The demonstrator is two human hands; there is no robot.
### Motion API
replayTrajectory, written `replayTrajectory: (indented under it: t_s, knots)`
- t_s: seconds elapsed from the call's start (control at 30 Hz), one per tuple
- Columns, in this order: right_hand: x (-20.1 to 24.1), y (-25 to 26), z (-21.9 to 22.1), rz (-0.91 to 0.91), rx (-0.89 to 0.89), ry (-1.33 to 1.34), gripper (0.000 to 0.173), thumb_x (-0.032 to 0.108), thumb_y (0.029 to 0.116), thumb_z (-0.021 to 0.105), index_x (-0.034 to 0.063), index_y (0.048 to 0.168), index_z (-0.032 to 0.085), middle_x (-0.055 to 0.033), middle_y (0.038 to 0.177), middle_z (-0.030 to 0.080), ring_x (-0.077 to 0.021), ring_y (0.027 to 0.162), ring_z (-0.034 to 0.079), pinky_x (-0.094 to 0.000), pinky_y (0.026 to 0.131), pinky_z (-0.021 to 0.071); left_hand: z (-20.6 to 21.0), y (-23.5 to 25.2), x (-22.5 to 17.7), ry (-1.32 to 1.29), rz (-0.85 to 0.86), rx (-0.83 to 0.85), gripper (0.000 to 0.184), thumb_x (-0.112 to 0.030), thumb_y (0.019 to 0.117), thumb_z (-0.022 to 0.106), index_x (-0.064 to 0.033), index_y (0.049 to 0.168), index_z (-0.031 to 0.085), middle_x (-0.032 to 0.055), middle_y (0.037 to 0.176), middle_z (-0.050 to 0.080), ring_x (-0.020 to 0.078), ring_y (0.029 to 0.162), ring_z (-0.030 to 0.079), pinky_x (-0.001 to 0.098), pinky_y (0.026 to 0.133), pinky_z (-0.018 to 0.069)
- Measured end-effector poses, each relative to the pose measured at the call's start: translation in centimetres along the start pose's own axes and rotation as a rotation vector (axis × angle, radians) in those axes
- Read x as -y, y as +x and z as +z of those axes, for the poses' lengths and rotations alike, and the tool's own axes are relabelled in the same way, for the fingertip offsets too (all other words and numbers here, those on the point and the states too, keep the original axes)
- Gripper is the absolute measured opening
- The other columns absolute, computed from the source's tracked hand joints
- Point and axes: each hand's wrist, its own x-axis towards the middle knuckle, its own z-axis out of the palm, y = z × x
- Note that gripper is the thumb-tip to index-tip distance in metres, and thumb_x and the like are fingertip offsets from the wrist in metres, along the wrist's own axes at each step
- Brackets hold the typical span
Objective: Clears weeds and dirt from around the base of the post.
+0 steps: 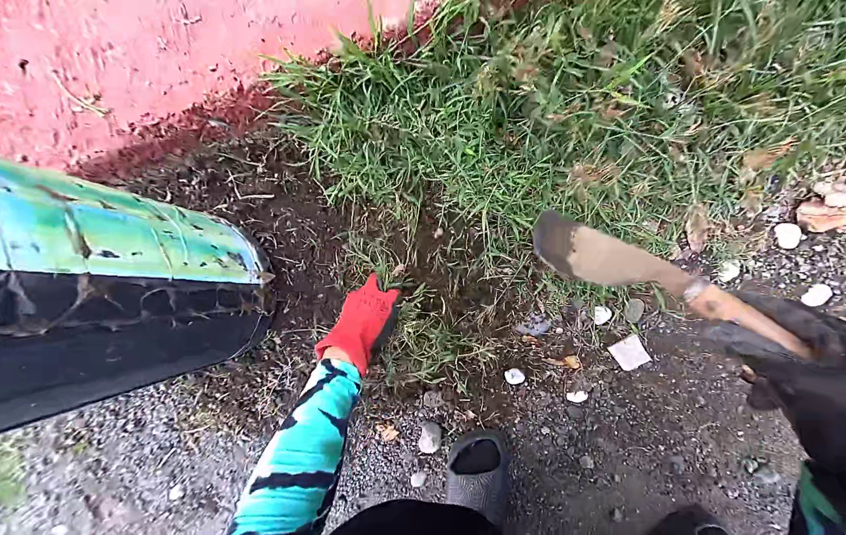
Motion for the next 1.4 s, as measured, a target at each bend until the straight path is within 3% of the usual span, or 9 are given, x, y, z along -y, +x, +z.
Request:
replayTrajectory:
  t_s: [0.27, 0.37, 0.47, 0.53, 0.67, 0.83, 1.0, 1.23, 1.4]
  knots:
    - [8.6, 4.8, 16.4, -0.075, 0.266, -0.272, 0.045, 0.052, 0.0955, 0.067, 0.0138, 0.119, 0.070, -0.0176, 0.093, 0.071, -0.0388, 0.085, 0.069, -0.0652, 0.072, 0.0538, -1.4, -2.7, 1.4, -0.095, 0.012, -0.133, 0.041, -0.028, 0.1073, 0.052, 0.0017, 0.136, 0.055, 0.0354, 0.115, 0.063, 0.0553, 0.106, 0.064, 0.0746, 0.087, 0.0485]
    - [8.4, 5.6, 15.5, -0.114, 0.314, -0.263, 0.049, 0.057, 0.0957, 0.064, 0.0206, 0.128, 0.069, -0.0151, 0.096, 0.072, -0.0363, 0.085, 0.070, -0.0652, 0.072, 0.0541, -1.7, -1.9, -0.6, -0.063, 0.118, -0.204, 0.057, -0.048, 0.1032, 0.054, -0.0069, 0.142, 0.049, 0.0315, 0.119, 0.064, 0.0537, 0.106, 0.065, 0.0740, 0.083, 0.0505]
    - [7.4, 4.3, 10.6, -0.107, 0.236, -0.175, 0.046, 0.051, 0.0940, 0.070, 0.0228, 0.130, 0.069, -0.0106, 0.092, 0.073, -0.0265, 0.072, 0.069, -0.0557, 0.065, 0.0573, -1.7, 1.4, -4.8, 0.145, 0.341, -0.179, 0.074, -0.064, 0.0974, 0.056, -0.0291, 0.160, 0.037, 0.0233, 0.163, 0.035, 0.0529, 0.143, 0.040, 0.0771, 0.104, 0.0392]
    - [6.5, 2.3, 6.9, -0.033, 0.128, -0.115, 0.048, 0.048, 0.0920, 0.073, 0.0223, 0.132, 0.068, -0.0083, 0.093, 0.073, -0.0203, 0.067, 0.067, -0.0479, 0.061, 0.0582, -0.5, 3.7, -6.5, 0.275, 0.447, -0.174, 0.066, -0.059, 0.0975, 0.058, -0.0379, 0.157, 0.040, 0.0238, 0.166, 0.028, 0.0559, 0.146, 0.034, 0.0812, 0.103, 0.0352]
    - [2.3, 0.0, 1.6, 0.030, -0.076, -0.119, 0.062, 0.058, 0.0872, 0.072, 0.0186, 0.134, 0.065, -0.0082, 0.098, 0.070, -0.0157, 0.065, 0.065, -0.0413, 0.056, 0.0580, -1.7, 6.8, -8.8, 0.339, 0.423, -0.092, 0.053, -0.046, 0.1037, 0.051, -0.0072, 0.138, 0.059, 0.0297, 0.142, 0.055, 0.0534, 0.132, 0.052, 0.0736, 0.093, 0.0477]
    - [2.5, -0.2, -0.9, 0.047, -0.084, -0.281, 0.058, 0.052, 0.0901, 0.069, 0.0145, 0.134, 0.064, -0.0164, 0.102, 0.070, -0.0260, 0.071, 0.067, -0.0517, 0.063, 0.0567, -1.2, 2.4, -4.4, 0.078, 0.256, 0.021, 0.051, -0.049, 0.1053, 0.048, -0.0032, 0.120, 0.064, 0.0294, 0.104, 0.068, 0.0511, 0.100, 0.067, 0.0725, 0.080, 0.0511]
    - [2.7, 0.4, 2.1, -0.063, -0.039, -0.240, 0.061, 0.057, 0.0880, 0.070, 0.0181, 0.135, 0.064, -0.0144, 0.107, 0.071, -0.0252, 0.075, 0.069, -0.0521, 0.065, 0.0581, -1.0, 0.1, 2.1, 0.019, 0.004, -0.093, 0.060, -0.056, 0.1046, 0.047, -0.0016, 0.124, 0.062, 0.0333, 0.107, 0.067, 0.0559, 0.104, 0.065, 0.0776, 0.084, 0.0474]
    - [6.3, 0.9, 7.0, -0.054, 0.085, -0.467, 0.055, 0.057, 0.0897, 0.066, 0.0219, 0.132, 0.068, -0.0196, 0.101, 0.073, -0.0410, 0.088, 0.070, -0.0686, 0.075, 0.0512, -5.1, 6.0, -7.2, 0.097, 0.071, -0.133, 0.094, -0.067, 0.0957, 0.056, -0.0070, 0.162, 0.028, 0.0354, 0.157, 0.035, 0.0574, 0.140, 0.041, 0.0745, 0.104, 0.0417]
    - [5.9, 1.3, 9.8, 0.009, 0.129, -0.470, 0.055, 0.053, 0.0896, 0.069, 0.0154, 0.129, 0.069, -0.0199, 0.099, 0.073, -0.0414, 0.090, 0.070, -0.0669, 0.078, 0.0523, -4.0, 8.7, -10.2, 0.283, 0.094, -0.118, 0.079, -0.035, 0.0975, 0.066, 0.0019, 0.158, 0.029, 0.0422, 0.150, 0.038, 0.0615, 0.129, 0.049, 0.0751, 0.095, 0.0475]
